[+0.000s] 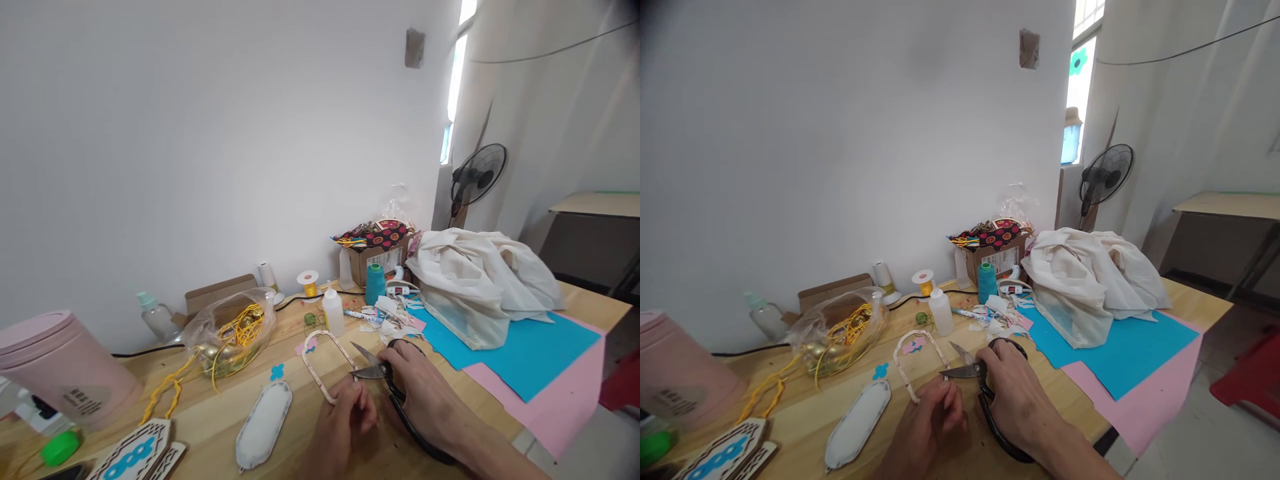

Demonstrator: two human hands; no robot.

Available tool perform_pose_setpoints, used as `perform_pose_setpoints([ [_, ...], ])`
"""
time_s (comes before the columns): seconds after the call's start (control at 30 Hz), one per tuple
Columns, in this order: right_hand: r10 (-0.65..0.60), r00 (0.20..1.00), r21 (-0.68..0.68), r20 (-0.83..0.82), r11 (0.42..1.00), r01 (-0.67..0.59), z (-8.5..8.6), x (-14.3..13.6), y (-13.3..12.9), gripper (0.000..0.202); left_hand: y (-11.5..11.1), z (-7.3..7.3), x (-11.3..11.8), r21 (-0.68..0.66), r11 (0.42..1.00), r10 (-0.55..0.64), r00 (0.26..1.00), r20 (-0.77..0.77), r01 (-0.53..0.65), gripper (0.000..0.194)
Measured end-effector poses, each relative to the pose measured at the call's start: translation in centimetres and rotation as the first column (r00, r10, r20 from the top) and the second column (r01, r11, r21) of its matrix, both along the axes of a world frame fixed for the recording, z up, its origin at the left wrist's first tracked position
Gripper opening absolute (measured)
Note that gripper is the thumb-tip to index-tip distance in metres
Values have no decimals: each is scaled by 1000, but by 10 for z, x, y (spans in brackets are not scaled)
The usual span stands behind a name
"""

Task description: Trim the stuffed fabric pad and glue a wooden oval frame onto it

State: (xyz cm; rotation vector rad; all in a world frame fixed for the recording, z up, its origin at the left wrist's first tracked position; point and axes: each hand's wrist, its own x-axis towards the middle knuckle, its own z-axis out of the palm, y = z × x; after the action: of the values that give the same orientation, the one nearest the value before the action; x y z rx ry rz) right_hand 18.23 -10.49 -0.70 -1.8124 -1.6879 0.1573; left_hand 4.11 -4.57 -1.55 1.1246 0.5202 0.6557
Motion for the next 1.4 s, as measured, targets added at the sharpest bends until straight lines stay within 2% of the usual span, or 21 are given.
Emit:
perform_pose_setpoints([
  [0.17, -1, 999, -53, 39, 999, 3, -2, 0, 3, 34, 1, -5, 2, -102, 995, -16, 1000, 17, 18, 33],
  [0.37, 16, 996, -86, 89, 996, -8, -3, 2, 5, 24, 1, -4, 1, -100, 994, -33, 999, -3, 33, 30],
  [0.57, -78, 987, -117, 144, 989, 95, -6, 1, 9, 20, 3, -8, -3, -52, 998, -28, 997, -73, 25, 33],
  [0.73, -114, 981, -122, 156, 983, 134, -7, 0, 9, 19, 1, -2, -1, -74, 997, -21, 997, -78, 16, 35],
  [0.87, -154, 975, -93, 159, 981, 170, -7, 0, 6, 18, -1, 5, 1, -163, 986, -28, 999, -46, 20, 34],
  [0.97, -138, 978, -66, 154, 987, 149, -6, -1, 4, 20, -2, 6, 2, -207, 978, -27, 999, -38, 19, 33],
  [1.07, -97, 984, -74, 147, 991, 109, -6, -3, 3, 22, -1, 5, 1, -172, 985, -27, 998, -54, 17, 33],
  [1.17, -111, 982, -85, 150, 989, 125, -7, 0, 7, 20, -4, 5, -1, -122, 992, -34, 997, -64, 26, 36],
  [1.33, -266, 954, -65, 141, 959, 277, -8, 13, 13, 19, -11, 4, -2, -73, 983, -182, 961, -211, 170, 40],
  [1.37, -277, 951, -59, 135, 956, 287, -8, 14, 13, 20, -11, 4, -1, -47, 985, -170, 966, -194, 164, 40],
  [1.4, -277, 952, -51, 128, 957, 285, -8, 15, 13, 22, -10, 5, -1, -25, 995, -104, 983, -152, 101, 42],
])
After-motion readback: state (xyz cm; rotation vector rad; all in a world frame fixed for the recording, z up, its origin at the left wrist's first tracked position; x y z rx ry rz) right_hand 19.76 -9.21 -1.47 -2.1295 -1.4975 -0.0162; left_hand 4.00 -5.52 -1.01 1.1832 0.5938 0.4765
